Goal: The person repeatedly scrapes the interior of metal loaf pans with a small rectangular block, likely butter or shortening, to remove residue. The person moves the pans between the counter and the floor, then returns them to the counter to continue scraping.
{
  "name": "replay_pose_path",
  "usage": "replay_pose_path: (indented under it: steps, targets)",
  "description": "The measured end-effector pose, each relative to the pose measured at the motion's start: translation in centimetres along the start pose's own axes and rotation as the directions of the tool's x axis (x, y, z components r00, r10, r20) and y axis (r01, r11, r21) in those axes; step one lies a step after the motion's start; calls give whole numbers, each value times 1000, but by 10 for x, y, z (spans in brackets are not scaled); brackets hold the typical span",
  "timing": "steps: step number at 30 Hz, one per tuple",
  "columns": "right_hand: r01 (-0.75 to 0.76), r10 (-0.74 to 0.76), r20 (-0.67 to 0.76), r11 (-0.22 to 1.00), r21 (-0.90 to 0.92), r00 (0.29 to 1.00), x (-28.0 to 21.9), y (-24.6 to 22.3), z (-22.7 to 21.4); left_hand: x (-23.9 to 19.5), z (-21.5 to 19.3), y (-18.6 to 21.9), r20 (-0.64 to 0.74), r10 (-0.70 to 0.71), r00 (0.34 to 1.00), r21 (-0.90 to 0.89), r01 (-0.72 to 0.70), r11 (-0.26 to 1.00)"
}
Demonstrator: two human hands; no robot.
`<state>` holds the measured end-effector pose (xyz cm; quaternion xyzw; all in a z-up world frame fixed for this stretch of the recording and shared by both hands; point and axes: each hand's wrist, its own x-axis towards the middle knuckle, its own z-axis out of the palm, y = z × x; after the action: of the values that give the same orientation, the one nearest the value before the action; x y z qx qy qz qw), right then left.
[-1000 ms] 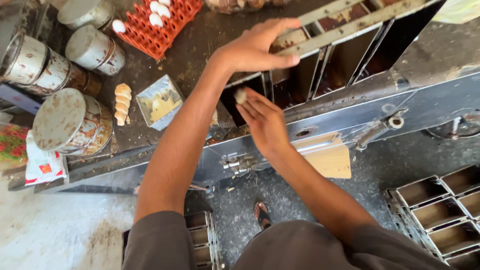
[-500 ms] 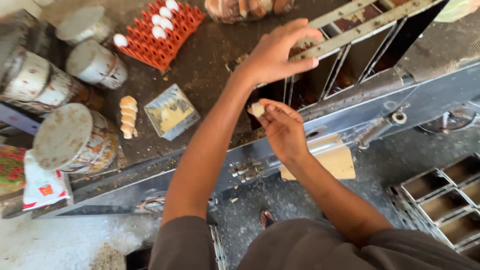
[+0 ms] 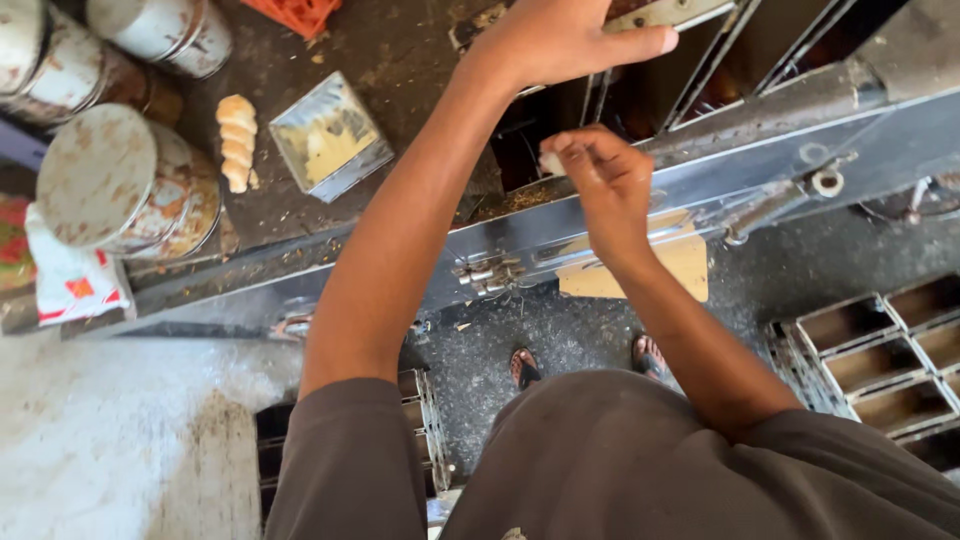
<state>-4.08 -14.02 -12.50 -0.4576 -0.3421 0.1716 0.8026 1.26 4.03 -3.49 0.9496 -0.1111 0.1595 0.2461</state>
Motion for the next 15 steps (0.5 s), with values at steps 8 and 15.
replay_pose_path:
  steps: [8, 15]
  targets:
    - [-70, 70, 17, 998, -8, 997, 14, -9, -27, -1, -36, -1, -92, 146, 985, -330, -168, 929]
    - [-41, 55, 139, 993, -106, 989, 27, -13, -55, -134, -39, 40, -685, -252, 683, -459, -136, 878]
